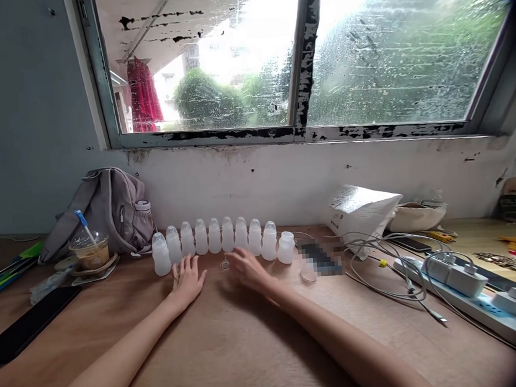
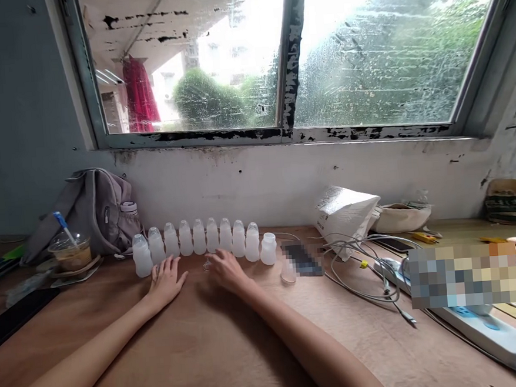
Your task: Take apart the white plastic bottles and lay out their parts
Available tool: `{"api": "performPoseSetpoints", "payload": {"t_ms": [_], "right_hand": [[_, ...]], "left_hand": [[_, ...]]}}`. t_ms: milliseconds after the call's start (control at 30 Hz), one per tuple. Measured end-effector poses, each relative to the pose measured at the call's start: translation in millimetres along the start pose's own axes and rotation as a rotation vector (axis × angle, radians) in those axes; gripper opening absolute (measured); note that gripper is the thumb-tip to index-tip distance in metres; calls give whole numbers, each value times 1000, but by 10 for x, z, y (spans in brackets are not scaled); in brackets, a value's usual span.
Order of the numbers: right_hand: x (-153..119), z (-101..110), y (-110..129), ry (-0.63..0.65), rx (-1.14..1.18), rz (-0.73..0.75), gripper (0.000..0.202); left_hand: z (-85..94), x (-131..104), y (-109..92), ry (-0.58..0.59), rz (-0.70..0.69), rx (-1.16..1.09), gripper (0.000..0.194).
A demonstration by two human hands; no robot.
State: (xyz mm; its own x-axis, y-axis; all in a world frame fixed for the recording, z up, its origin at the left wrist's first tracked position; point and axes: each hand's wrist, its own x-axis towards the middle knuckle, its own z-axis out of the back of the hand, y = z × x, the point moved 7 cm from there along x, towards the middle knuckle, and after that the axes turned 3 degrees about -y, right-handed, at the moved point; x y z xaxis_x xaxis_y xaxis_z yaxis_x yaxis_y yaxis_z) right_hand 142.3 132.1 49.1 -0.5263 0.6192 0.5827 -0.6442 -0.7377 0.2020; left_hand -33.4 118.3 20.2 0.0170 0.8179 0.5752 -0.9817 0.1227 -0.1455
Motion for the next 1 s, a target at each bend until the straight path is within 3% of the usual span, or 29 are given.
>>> {"api": "performPoseSetpoints", "payload": {"t_ms": [67,133,300,400,667,867,1000], "right_hand": [[-75,-305,100,168,35,-3,36],[-118,-428,117,206,51,-28,37],[-117,-267,148,31,92,8,30],[-118,-186,224,-15,115,67,22],[-127,-170,230,3,180,25,22],[-180,-145,418,91,326,161,32],[-182,-138,408,97,381,140,36]], "left_hand": [[-72,15,154,28,81,18,43],[-115,21,160,59,52,-47,38],[-17,3,-142,90,-206,-247,23],[66,-7,-253,71,-282,-308,20],[-94,73,-40,84,-91,-263,25],[94,82,-123,-10,-127,-542,30],[126,61,-224,42,-107,-687,33]]}}
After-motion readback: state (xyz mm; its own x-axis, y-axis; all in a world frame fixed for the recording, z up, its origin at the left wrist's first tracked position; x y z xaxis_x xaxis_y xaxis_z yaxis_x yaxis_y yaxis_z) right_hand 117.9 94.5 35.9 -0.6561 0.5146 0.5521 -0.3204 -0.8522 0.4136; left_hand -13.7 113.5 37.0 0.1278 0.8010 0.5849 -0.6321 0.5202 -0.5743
